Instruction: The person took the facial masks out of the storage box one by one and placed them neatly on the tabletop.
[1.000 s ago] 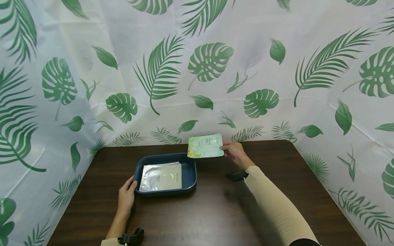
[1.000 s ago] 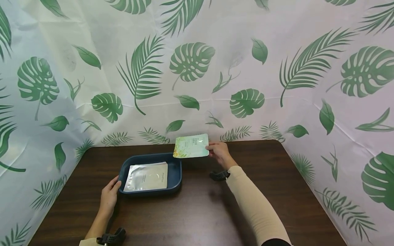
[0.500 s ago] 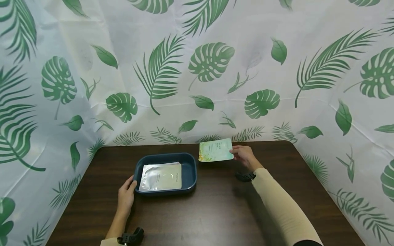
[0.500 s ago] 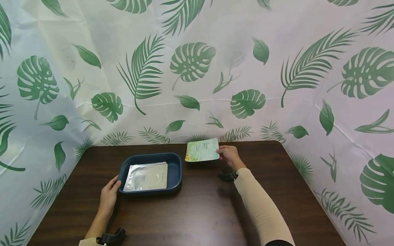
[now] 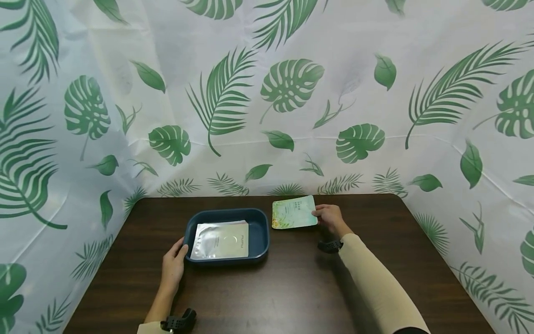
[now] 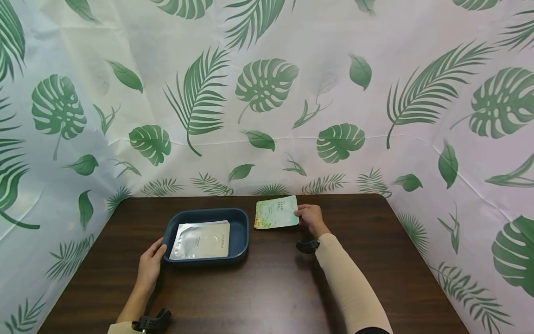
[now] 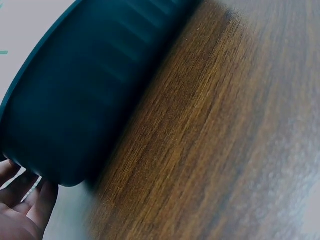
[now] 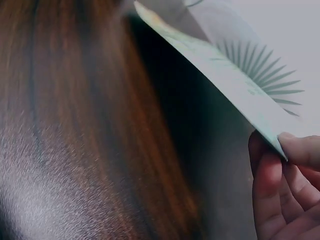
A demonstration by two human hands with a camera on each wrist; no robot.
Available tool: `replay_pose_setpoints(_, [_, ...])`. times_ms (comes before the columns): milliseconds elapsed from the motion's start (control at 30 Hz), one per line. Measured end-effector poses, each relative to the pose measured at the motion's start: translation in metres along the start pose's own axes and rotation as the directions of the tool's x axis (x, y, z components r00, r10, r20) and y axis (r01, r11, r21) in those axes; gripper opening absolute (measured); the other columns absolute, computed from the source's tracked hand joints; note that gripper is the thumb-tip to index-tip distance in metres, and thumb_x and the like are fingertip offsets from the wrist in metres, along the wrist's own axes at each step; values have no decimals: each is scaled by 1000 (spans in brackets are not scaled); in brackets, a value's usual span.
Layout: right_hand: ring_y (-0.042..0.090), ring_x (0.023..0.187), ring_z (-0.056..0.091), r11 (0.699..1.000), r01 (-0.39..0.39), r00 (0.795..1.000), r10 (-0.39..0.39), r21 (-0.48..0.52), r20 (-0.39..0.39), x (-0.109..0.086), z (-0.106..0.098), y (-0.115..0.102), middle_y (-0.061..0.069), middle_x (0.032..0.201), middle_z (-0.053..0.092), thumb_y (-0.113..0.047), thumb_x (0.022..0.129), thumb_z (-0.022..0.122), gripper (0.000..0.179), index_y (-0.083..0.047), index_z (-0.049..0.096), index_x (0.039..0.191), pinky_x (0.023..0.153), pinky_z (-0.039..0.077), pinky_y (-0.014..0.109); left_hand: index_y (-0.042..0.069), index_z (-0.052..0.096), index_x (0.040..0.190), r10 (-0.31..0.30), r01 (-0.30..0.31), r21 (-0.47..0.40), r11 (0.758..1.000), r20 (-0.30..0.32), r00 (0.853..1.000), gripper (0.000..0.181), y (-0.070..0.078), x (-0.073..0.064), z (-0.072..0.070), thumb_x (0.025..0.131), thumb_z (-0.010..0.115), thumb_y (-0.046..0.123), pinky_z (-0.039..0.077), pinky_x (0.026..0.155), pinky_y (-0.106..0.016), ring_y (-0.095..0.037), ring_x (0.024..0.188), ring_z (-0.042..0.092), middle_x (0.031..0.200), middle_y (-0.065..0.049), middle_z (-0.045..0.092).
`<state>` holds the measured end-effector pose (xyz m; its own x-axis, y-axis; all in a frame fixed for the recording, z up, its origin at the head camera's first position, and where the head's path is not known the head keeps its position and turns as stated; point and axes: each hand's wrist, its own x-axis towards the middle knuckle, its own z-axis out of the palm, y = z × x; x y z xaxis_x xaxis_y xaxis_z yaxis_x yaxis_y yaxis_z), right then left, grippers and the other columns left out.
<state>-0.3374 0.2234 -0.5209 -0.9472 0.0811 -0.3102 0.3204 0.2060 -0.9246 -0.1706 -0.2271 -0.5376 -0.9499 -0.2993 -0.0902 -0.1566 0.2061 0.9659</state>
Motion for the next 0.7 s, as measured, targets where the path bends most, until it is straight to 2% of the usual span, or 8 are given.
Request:
replay_pose_setpoints(167, [8, 62, 59, 994, 42, 996, -50, -105, -68, 0, 7, 4, 13, 94, 68, -2, 89, 64, 32, 11, 63, 117, 56, 52, 26, -4, 39, 145, -4, 4, -5, 1000, 3, 1000, 48, 0, 1, 0, 105, 43, 20, 24, 116, -51, -36, 142, 32, 151, -26, 38])
replay_pose_setpoints(333, [13, 70, 59, 983, 32, 992, -53, -181, -115, -5, 10, 6, 25, 113, 63, -3, 88, 64, 31, 10, 64, 116, 57, 51, 24, -3, 39, 146, -15, 15, -6, 1000, 5, 1000, 47, -1, 0, 1, 104, 43, 19, 26, 116, -49, -35, 141, 33, 151, -25, 38])
replay_pose_setpoints(533, [16, 74, 59, 978, 1, 987, -34, -209, -156, -6, 8, 9, 24, 114, 62, -5, 89, 63, 27, 9, 66, 112, 56, 51, 24, -3, 39, 145, -16, 16, 1, 1000, 1, 1000, 48, 0, -1, 2, 105, 43, 22, 27, 114, -49, -35, 139, 35, 151, -25, 39])
replay_pose_setpoints(700, [15, 68, 62, 980, 22, 990, -49, -197, -134, -4, 3, 9, 22, 105, 66, -7, 92, 61, 24, 8, 67, 109, 58, 54, 26, -2, 38, 146, -25, 25, -6, 1000, 3, 1000, 48, 0, 0, 1, 105, 42, 23, 25, 116, -51, -35, 142, 32, 152, -24, 37])
